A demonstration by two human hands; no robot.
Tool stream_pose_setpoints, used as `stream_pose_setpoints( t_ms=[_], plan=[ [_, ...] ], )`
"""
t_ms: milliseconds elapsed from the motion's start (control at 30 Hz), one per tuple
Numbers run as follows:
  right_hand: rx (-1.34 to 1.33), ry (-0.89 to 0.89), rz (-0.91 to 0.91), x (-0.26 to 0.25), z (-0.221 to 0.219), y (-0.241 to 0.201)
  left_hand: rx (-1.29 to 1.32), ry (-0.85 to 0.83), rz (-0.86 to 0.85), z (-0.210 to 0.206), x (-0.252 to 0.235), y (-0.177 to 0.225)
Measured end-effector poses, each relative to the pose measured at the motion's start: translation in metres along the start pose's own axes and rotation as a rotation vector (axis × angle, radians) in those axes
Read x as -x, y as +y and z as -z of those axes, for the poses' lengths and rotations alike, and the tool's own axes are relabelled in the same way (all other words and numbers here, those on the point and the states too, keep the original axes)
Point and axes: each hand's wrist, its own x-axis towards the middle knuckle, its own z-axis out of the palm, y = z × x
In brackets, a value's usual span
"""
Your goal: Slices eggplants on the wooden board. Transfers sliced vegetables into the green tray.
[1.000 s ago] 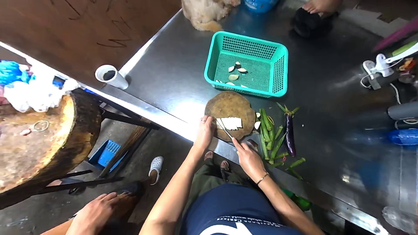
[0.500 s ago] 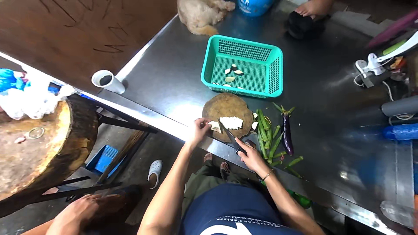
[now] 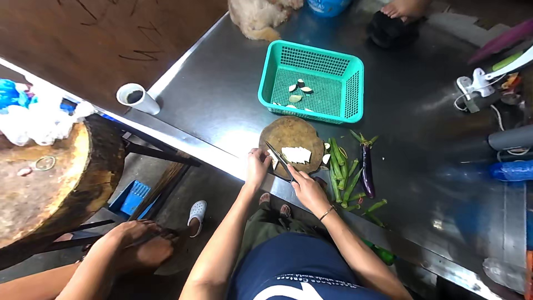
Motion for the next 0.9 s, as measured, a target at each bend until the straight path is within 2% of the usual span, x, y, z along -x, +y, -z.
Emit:
stream_pose_setpoints(
  t_ms=[367, 500, 600, 733, 833, 900],
  plan=[
    [0.185, 0.014, -0.025, 0.002, -0.012, -0.012, -0.052, 0.050, 0.040, -0.008, -0.001, -0.003],
    [0.187, 0.064, -0.008, 0.012, -0.036, 0.009, -0.063, 0.079, 0.068, -0.014, -0.003, -0.006],
    [0.081, 0.002, -0.015, 0.010, -0.031, 0.016, -0.065, 0.081, 0.075, -0.014, -0.002, -0.008],
    [-0.311, -0.092, -0.004, 0.002, -0.014, 0.040, -0.069, 0.047, 0.074, -0.012, -0.005, -0.009],
    [-0.414, -0.037, 0.022, 0.012, -0.010, 0.047, -0.087, 0.009, 0.052, -0.011, -0.007, -0.013],
    [-0.365, 0.014, 0.032, 0.018, -0.008, 0.045, -0.090, -0.019, 0.046, -0.008, -0.009, -0.014]
  ],
)
